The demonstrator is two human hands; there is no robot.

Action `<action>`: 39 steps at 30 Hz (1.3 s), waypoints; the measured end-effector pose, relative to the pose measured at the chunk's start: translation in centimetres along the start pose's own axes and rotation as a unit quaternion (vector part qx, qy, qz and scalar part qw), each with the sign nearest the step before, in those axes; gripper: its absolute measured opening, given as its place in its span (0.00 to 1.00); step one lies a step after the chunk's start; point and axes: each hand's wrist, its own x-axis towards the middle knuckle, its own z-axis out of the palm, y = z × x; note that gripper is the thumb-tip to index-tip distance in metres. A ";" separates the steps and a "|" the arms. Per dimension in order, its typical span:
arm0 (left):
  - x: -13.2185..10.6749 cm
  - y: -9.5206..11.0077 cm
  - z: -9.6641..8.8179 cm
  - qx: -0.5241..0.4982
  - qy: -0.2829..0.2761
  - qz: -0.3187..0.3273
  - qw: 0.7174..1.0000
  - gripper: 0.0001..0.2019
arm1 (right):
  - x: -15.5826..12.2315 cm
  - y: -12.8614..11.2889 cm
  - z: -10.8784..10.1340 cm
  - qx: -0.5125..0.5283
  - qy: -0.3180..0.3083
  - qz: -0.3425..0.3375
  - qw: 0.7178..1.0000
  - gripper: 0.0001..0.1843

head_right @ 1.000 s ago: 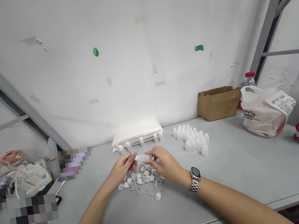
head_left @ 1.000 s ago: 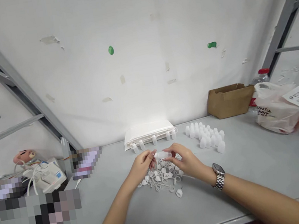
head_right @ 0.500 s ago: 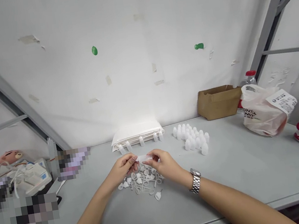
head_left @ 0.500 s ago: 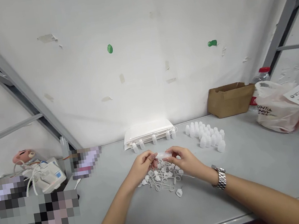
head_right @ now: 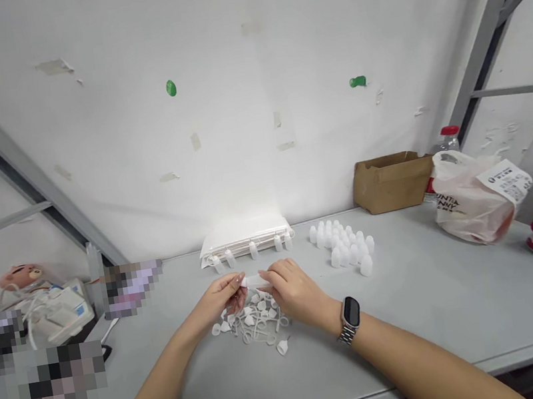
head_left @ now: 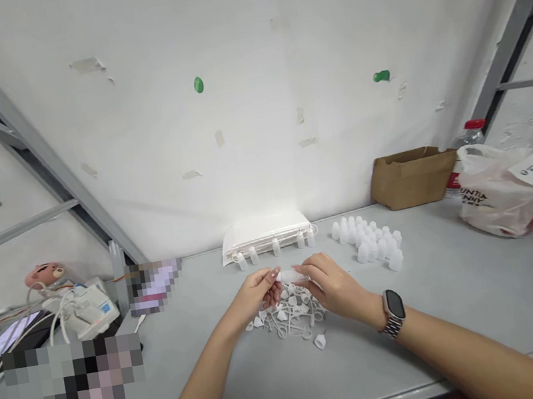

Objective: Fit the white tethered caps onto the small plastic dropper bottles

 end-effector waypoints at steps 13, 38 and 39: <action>-0.5 -0.1 0.2 0.069 0.030 0.074 0.994 0.14 | -0.3 -0.8 0.1 0.122 0.008 0.101 0.987 0.09; -0.1 0.0 1.2 -0.081 0.180 0.121 0.973 0.11 | 0.0 -0.9 0.0 0.112 0.057 0.113 0.986 0.11; -0.1 0.0 1.4 -0.100 0.182 0.114 0.972 0.12 | 0.0 -0.9 0.0 0.091 0.062 0.096 0.989 0.11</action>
